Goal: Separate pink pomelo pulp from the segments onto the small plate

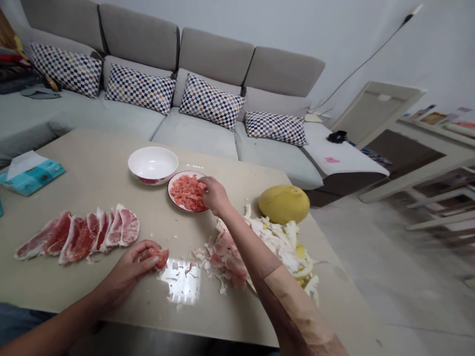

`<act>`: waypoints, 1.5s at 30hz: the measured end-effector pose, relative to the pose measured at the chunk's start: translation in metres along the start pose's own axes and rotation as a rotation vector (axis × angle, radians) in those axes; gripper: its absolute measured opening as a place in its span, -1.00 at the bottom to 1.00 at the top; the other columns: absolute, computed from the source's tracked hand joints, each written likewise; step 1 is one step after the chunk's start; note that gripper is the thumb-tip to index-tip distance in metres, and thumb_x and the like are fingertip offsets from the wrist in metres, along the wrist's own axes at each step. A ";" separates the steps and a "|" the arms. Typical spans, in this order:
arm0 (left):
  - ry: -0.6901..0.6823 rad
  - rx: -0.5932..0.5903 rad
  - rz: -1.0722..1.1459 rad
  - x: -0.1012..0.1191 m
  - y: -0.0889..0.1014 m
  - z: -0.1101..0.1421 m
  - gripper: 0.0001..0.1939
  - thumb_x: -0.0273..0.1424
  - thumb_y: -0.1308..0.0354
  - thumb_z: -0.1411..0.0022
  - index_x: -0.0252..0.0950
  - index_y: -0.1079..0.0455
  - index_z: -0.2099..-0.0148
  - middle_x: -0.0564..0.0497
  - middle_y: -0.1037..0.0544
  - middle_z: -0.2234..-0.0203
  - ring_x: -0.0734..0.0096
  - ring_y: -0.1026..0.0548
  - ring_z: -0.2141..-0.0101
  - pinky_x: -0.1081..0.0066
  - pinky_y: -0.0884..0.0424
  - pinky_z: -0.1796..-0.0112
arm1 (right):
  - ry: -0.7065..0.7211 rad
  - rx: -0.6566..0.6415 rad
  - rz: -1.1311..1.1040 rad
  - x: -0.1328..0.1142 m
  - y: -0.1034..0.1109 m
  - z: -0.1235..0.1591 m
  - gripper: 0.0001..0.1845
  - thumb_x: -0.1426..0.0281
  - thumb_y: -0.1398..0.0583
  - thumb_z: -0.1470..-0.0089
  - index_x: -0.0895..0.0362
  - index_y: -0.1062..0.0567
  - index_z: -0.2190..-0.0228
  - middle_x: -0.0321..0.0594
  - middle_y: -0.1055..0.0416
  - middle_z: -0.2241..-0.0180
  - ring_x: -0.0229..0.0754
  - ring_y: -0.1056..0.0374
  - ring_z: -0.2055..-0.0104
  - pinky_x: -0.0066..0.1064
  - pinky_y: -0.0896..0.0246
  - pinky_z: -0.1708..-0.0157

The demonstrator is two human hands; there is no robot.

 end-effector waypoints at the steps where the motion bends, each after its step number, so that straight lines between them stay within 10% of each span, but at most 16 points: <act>1: -0.006 -0.003 -0.004 0.000 0.000 0.000 -0.79 -0.34 -0.30 -0.11 -0.29 -0.34 0.28 0.07 -0.50 0.48 0.47 -0.42 0.36 0.47 -0.27 0.27 | 0.009 0.013 -0.007 -0.001 0.003 0.003 -0.60 0.62 -0.09 0.09 0.12 -0.53 0.22 -0.12 -0.41 0.13 -0.22 -0.37 0.34 -0.34 -0.31 0.26; 8: -0.014 0.002 -0.044 -0.004 0.002 0.000 -0.76 -0.32 -0.33 -0.08 -0.25 -0.36 0.25 0.09 -0.54 0.47 0.44 -0.48 0.33 0.44 -0.31 0.22 | 0.001 0.114 -0.028 -0.005 0.020 0.030 -0.78 0.52 -0.10 -0.02 0.16 -0.52 0.31 -0.18 -0.34 0.37 -0.18 -0.34 0.36 -0.31 -0.35 0.26; 15: -0.017 0.023 -0.093 -0.005 0.002 0.001 -0.74 -0.30 -0.35 -0.04 -0.26 -0.37 0.26 0.09 -0.54 0.49 0.41 -0.50 0.33 0.43 -0.35 0.22 | 0.029 -0.004 -0.034 -0.014 0.008 0.023 -0.56 0.66 -0.08 0.05 0.05 -0.53 0.18 -0.15 -0.41 0.02 -0.12 -0.40 0.18 -0.30 -0.29 0.16; 20: -0.072 0.030 -0.138 0.003 -0.001 0.003 -0.73 -0.31 -0.36 -0.03 -0.27 -0.36 0.28 0.08 -0.50 0.43 0.43 -0.47 0.35 0.45 -0.38 0.26 | -0.050 -0.026 -0.065 -0.028 0.009 0.027 -0.74 0.55 -0.12 -0.05 0.11 -0.54 0.25 -0.07 -0.45 0.17 -0.09 -0.41 0.26 -0.27 -0.29 0.23; 27: -0.317 0.006 -0.241 0.017 -0.006 0.010 -0.85 -0.40 -0.29 -0.10 -0.26 -0.40 0.27 0.02 -0.37 0.25 0.41 -0.45 0.26 0.44 -0.41 0.21 | -0.307 -0.493 -0.555 -0.079 -0.018 0.134 -0.69 0.17 -0.18 -0.13 0.12 -0.48 0.18 -0.20 -0.48 0.33 -0.32 -0.34 0.59 -0.51 -0.17 0.68; 33: -0.390 -0.154 -0.340 0.012 -0.026 0.023 -0.82 -0.42 -0.33 -0.06 -0.23 -0.44 0.25 -0.03 -0.42 0.26 0.31 -0.44 0.19 0.40 -0.40 0.19 | -0.501 -0.429 -0.656 -0.087 -0.024 0.202 -0.65 0.16 -0.33 0.05 0.11 -0.51 0.26 -0.36 -0.38 0.64 -0.30 -0.28 0.63 -0.50 -0.11 0.64; 45: -0.446 -0.190 -0.492 0.011 -0.035 0.034 -0.81 -0.46 -0.36 -0.04 -0.17 -0.49 0.26 0.01 -0.46 0.30 0.34 -0.46 0.23 0.41 -0.39 0.19 | -0.171 -0.343 -0.531 -0.093 -0.012 0.202 -0.87 0.36 -0.24 -0.02 0.07 -0.57 0.33 -0.24 -0.44 0.57 -0.27 -0.28 0.61 -0.47 -0.18 0.62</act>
Point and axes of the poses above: each hand's wrist, its own z-axis away from the middle knuckle, its own y-axis out of the back of the hand, x = y × z, the point moved 8 cm from there along -z, towards the middle knuckle
